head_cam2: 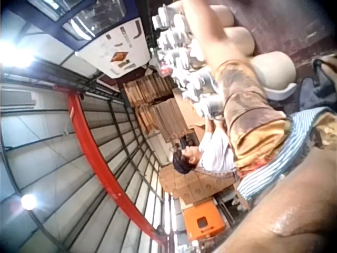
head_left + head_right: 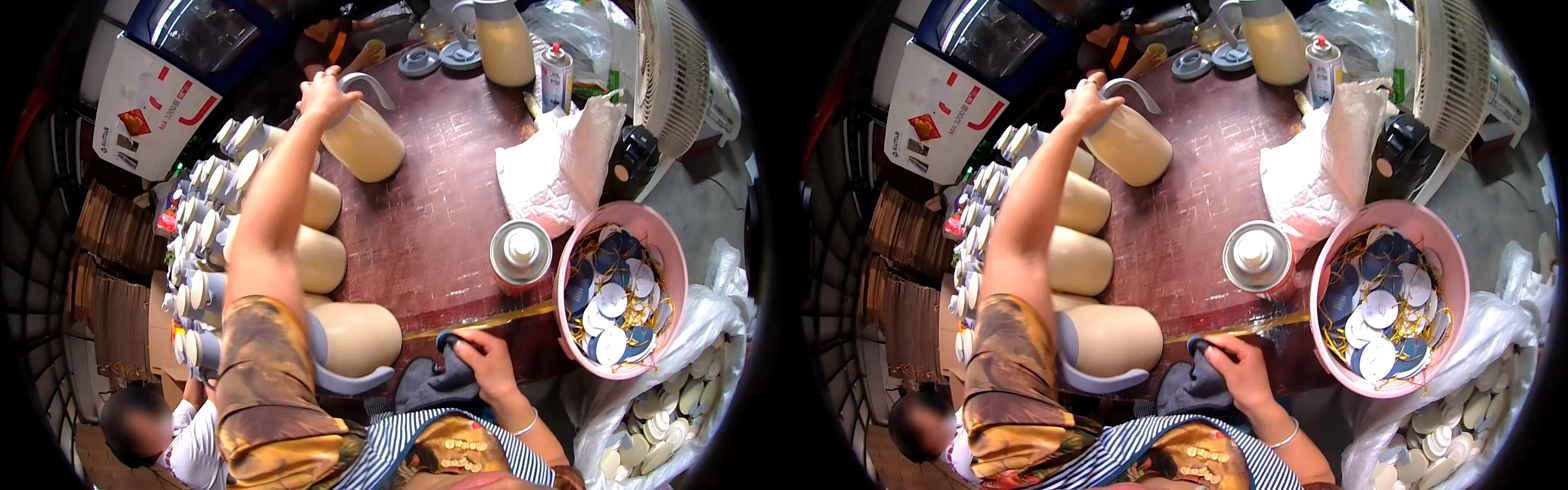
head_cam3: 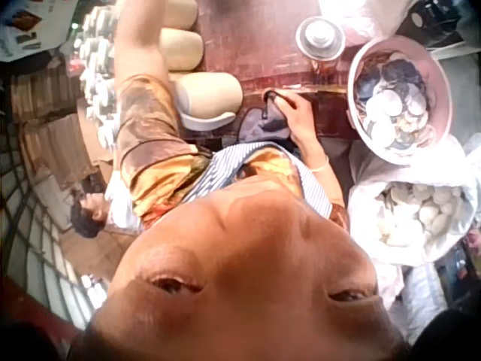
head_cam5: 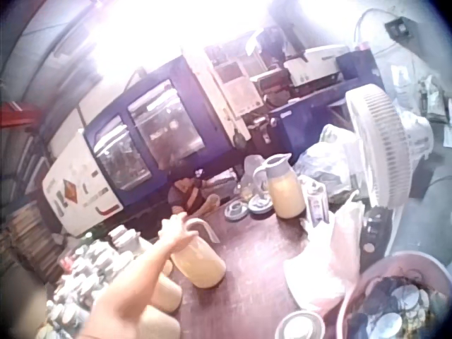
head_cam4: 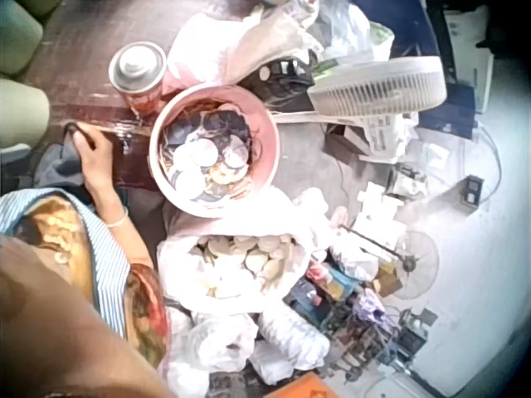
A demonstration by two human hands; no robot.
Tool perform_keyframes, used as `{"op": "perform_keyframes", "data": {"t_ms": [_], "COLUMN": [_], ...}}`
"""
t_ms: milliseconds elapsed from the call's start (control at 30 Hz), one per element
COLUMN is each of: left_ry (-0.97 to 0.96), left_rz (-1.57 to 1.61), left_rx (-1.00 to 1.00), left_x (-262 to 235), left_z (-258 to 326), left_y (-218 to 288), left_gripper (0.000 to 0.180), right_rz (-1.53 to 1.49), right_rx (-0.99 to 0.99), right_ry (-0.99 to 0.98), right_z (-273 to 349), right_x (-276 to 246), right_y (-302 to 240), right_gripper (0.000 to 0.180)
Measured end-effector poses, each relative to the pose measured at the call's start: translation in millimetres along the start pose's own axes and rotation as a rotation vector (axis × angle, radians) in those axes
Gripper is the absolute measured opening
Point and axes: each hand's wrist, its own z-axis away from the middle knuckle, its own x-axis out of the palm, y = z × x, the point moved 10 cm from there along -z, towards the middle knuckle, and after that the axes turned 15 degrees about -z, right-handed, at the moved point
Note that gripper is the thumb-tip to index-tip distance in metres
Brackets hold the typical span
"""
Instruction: The person wipes the surfaces of several thermal jugs with a cloth and assembles the lid assemblies by hand-inserting plastic components.
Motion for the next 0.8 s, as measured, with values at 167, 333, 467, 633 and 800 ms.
{"op": "perform_keyframes", "data": {"t_ms": [167,333,467,633,800], "left_ry": [-0.121,-0.014,0.003,0.000,0.012], "left_rz": [0.018,0.253,0.288,0.280,0.232], "left_rx": [0.694,0.862,0.861,0.901,0.939], "left_x": [-26,-75,-93,-100,-98], "left_z": [135,256,290,310,311], "left_y": [12,-4,-10,2,12], "left_gripper": [0.032,0.036,0.035,0.036,0.033], "right_rz": [-0.470,-0.739,-0.594,-0.002,-0.140], "right_rx": [0.189,0.086,-0.277,-0.822,-0.652], "right_ry": [0.034,0.271,0.215,0.183,0.092], "right_z": [-14,-17,-15,-6,-37], "right_x": [11,-5,13,53,69], "right_y": [25,35,10,-28,6], "right_gripper": [0.028,0.029,0.040,0.022,0.018]}}
